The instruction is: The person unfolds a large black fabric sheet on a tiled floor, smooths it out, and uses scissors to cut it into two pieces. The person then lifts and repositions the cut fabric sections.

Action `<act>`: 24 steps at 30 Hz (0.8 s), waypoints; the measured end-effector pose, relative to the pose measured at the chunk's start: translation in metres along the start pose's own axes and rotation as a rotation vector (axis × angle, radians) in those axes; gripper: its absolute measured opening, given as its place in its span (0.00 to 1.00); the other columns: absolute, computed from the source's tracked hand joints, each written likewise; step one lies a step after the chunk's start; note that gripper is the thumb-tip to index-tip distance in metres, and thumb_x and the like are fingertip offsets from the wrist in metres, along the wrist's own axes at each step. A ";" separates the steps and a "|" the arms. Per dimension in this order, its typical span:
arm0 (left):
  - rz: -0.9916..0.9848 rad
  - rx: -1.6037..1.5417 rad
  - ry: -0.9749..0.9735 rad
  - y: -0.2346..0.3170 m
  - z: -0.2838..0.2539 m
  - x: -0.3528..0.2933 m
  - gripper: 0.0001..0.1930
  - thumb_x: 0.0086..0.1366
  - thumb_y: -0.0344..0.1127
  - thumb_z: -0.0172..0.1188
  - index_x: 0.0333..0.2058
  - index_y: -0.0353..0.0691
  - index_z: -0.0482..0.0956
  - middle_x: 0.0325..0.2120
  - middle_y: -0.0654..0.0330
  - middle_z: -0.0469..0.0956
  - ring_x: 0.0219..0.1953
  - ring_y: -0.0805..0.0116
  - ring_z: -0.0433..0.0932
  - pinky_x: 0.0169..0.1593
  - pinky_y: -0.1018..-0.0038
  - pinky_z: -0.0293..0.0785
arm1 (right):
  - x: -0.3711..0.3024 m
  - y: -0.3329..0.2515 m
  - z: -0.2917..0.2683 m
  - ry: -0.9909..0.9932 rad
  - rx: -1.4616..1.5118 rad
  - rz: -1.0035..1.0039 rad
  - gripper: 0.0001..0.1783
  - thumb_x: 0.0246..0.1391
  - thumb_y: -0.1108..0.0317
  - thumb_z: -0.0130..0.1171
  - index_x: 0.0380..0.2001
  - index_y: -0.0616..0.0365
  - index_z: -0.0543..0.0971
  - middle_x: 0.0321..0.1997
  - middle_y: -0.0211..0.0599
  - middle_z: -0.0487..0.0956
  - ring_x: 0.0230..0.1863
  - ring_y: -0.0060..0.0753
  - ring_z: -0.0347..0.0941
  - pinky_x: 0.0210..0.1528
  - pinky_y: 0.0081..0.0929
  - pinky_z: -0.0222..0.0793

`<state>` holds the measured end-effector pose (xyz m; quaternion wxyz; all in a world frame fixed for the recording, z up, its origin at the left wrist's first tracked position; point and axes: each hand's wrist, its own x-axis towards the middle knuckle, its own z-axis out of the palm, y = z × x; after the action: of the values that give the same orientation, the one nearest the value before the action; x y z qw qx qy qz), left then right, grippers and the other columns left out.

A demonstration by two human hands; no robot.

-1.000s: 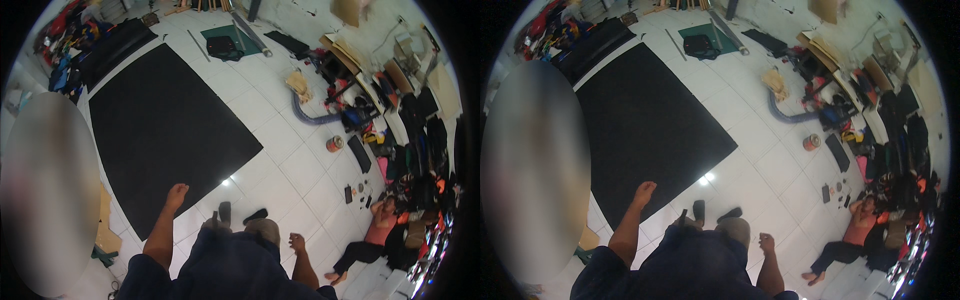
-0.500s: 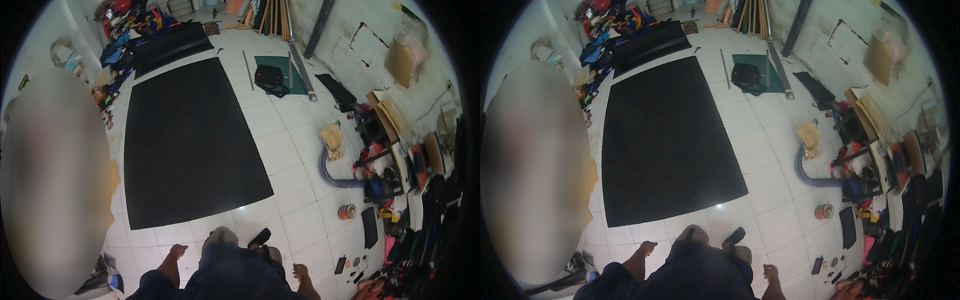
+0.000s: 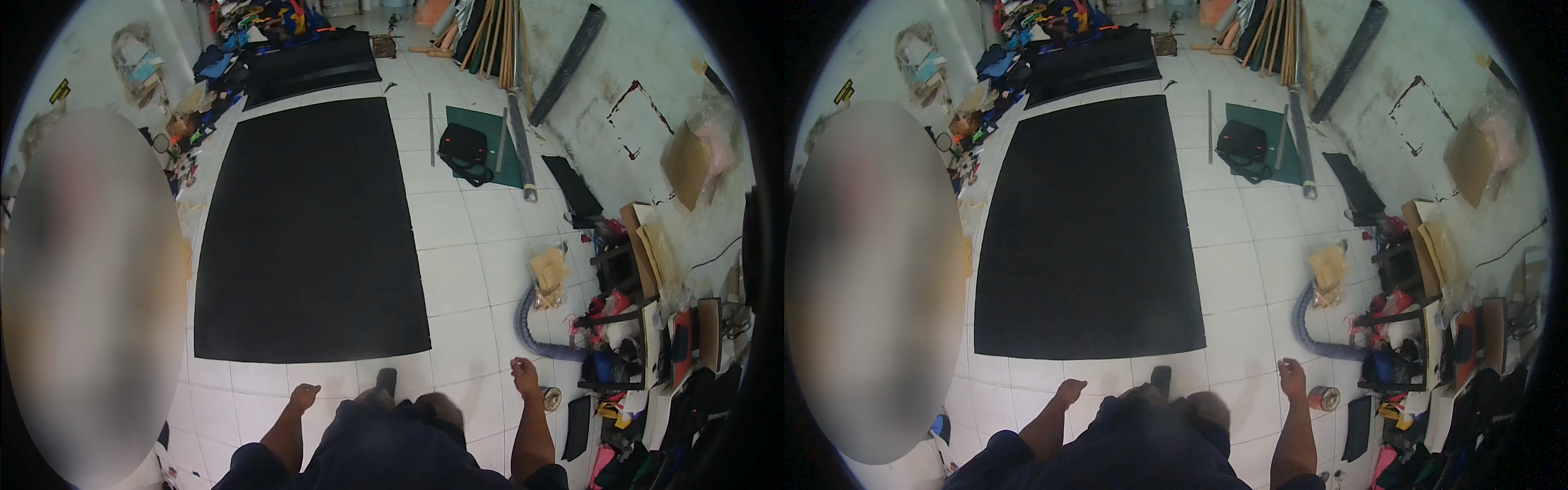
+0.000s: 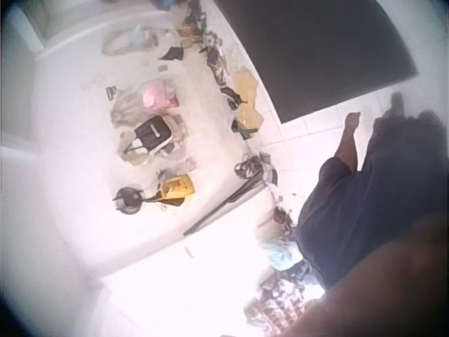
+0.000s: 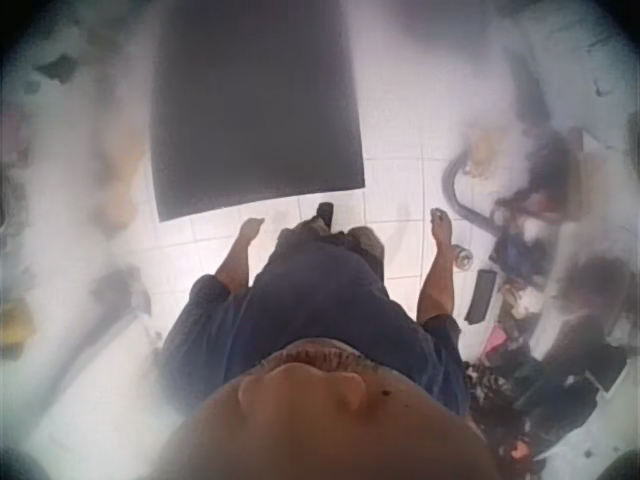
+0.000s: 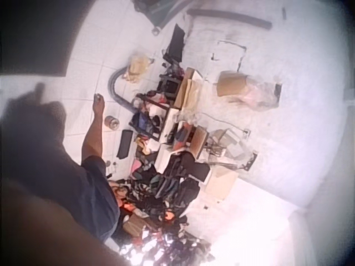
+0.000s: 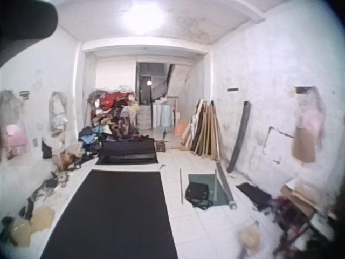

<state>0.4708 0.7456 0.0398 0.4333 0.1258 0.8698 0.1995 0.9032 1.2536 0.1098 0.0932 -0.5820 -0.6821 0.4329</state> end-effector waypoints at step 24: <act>-0.016 -0.343 0.086 0.557 0.035 0.182 0.23 0.61 0.51 0.56 0.44 0.36 0.81 0.36 0.46 0.82 0.42 0.43 0.80 0.45 0.55 0.74 | 0.538 -0.024 -0.199 -0.086 -0.545 -0.120 0.21 0.55 0.48 0.58 0.37 0.55 0.84 0.41 0.49 0.83 0.45 0.50 0.79 0.49 0.39 0.73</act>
<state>0.4164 1.3200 0.1468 0.4122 0.0343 0.8419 0.3465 0.8471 1.8217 0.0450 -0.0700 -0.5254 -0.8098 0.2515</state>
